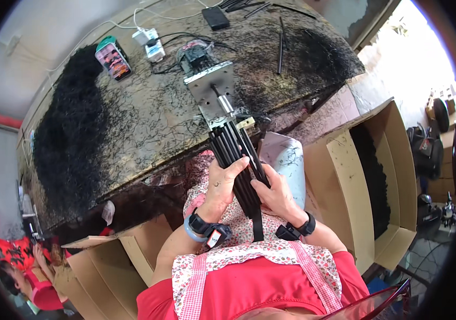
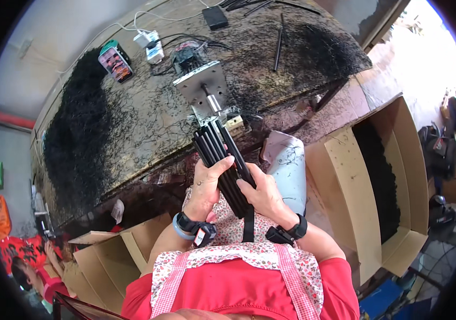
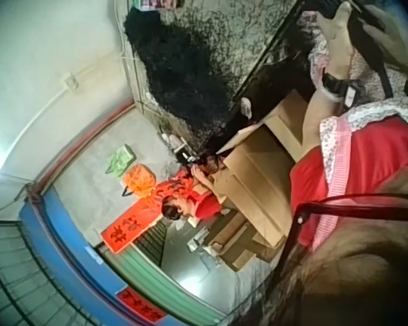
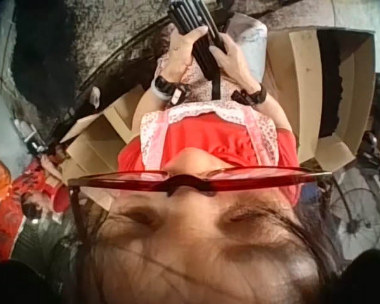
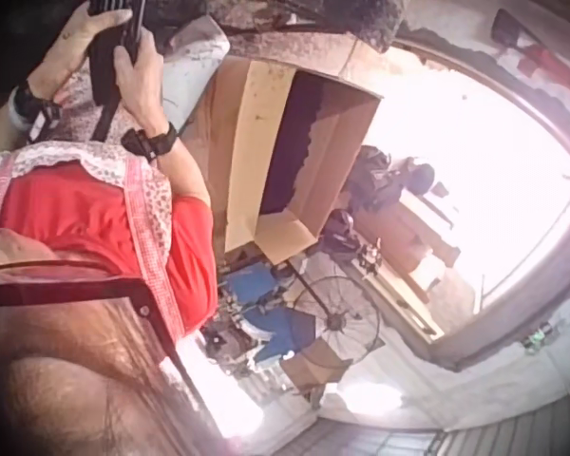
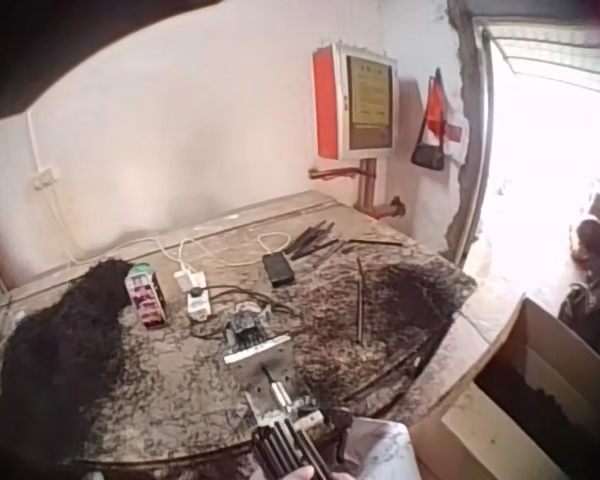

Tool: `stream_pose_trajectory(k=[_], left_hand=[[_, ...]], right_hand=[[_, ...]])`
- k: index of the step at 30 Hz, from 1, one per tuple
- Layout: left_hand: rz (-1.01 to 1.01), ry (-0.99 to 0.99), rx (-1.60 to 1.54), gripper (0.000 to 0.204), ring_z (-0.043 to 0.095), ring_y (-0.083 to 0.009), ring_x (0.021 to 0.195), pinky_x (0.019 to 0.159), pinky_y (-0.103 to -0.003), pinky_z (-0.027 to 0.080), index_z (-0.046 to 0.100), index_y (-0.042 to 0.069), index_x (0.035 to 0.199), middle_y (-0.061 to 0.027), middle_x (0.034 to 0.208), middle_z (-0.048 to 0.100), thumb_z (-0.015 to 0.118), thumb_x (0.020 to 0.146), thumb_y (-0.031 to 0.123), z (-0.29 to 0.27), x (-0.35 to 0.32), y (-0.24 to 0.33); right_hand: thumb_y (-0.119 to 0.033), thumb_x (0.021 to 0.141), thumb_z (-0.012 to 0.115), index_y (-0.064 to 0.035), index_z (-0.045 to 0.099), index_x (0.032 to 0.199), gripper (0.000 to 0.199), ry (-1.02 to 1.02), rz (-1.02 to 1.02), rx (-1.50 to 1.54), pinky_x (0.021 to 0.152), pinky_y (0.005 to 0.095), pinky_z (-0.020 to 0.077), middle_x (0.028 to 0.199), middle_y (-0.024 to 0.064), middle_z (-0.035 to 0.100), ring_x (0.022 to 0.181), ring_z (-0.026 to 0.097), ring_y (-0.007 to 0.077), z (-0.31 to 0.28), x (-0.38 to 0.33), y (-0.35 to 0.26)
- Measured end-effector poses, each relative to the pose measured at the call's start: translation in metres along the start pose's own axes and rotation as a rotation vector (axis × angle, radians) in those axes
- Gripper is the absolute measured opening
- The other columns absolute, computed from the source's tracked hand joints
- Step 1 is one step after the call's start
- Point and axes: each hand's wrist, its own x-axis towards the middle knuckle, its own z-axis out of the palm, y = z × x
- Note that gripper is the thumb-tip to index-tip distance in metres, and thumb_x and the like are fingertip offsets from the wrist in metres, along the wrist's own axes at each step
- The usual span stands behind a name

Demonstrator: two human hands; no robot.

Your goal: Assemble synthetic hair bundles onto plastic tracks using a specialized sewing machine.

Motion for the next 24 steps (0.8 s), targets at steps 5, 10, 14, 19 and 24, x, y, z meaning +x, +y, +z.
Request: stream_pose_trajectory(k=[5,10,14,19,24], left_hand=[[-0.074,-0.078,-0.061,0.036,0.065,-0.0182,0.083,0.077,-0.032,0.054,0.055,0.002,0.116,-0.0072,0.095,0.066,0.066,0.082,0.005,-0.018,-0.018,-0.004],[-0.257,-0.101,-0.181,0.040,0.066,-0.0214,0.080,0.078,-0.036,0.056,0.052,0.003,0.119,-0.0083,0.093,0.066,0.067,0.083,0.011,-0.034,-0.032,-0.009],[-0.328,-0.062,-0.176,0.038,0.066,-0.0209,0.082,0.079,-0.037,0.055,0.054,0.004,0.117,-0.0079,0.094,0.066,0.067,0.082,0.011,-0.035,-0.033,-0.013],[-0.248,-0.063,-0.158,0.036,0.065,-0.0182,0.084,0.077,-0.035,0.055,0.056,0.004,0.114,-0.0058,0.093,0.065,0.070,0.082,0.011,-0.033,-0.033,-0.003],[-0.069,-0.019,0.011,0.032,0.064,-0.0144,0.078,0.073,-0.032,0.054,0.058,0.004,0.107,-0.0025,0.092,0.064,0.075,0.081,0.013,-0.021,-0.032,0.010]], right_hand=[[-0.014,0.093,0.056,-0.0021,0.054,0.121,0.031,-0.201,0.323,0.346,0.046,0.0232,0.0375,0.062,-0.0016,0.050,0.051,0.044,0.0050,-0.017,0.012,-0.013],[-0.011,0.094,0.053,-0.0005,0.053,0.121,0.029,-0.193,0.229,0.316,0.044,0.0219,0.0346,0.062,-0.0028,0.049,0.048,0.042,0.0040,-0.009,0.027,-0.014],[-0.011,0.094,0.054,-0.0002,0.052,0.122,0.030,-0.189,0.304,0.299,0.044,0.0218,0.0344,0.063,-0.0041,0.048,0.049,0.043,0.0040,-0.012,0.015,-0.009],[-0.011,0.093,0.054,-0.0005,0.052,0.123,0.032,-0.203,0.180,0.291,0.044,0.0215,0.0346,0.062,-0.0047,0.048,0.050,0.044,0.0039,-0.010,0.003,-0.006],[-0.011,0.093,0.054,0.0001,0.050,0.124,0.033,-0.197,0.224,0.248,0.044,0.0213,0.0346,0.062,-0.0040,0.050,0.050,0.044,0.0041,-0.008,0.027,0.000]])
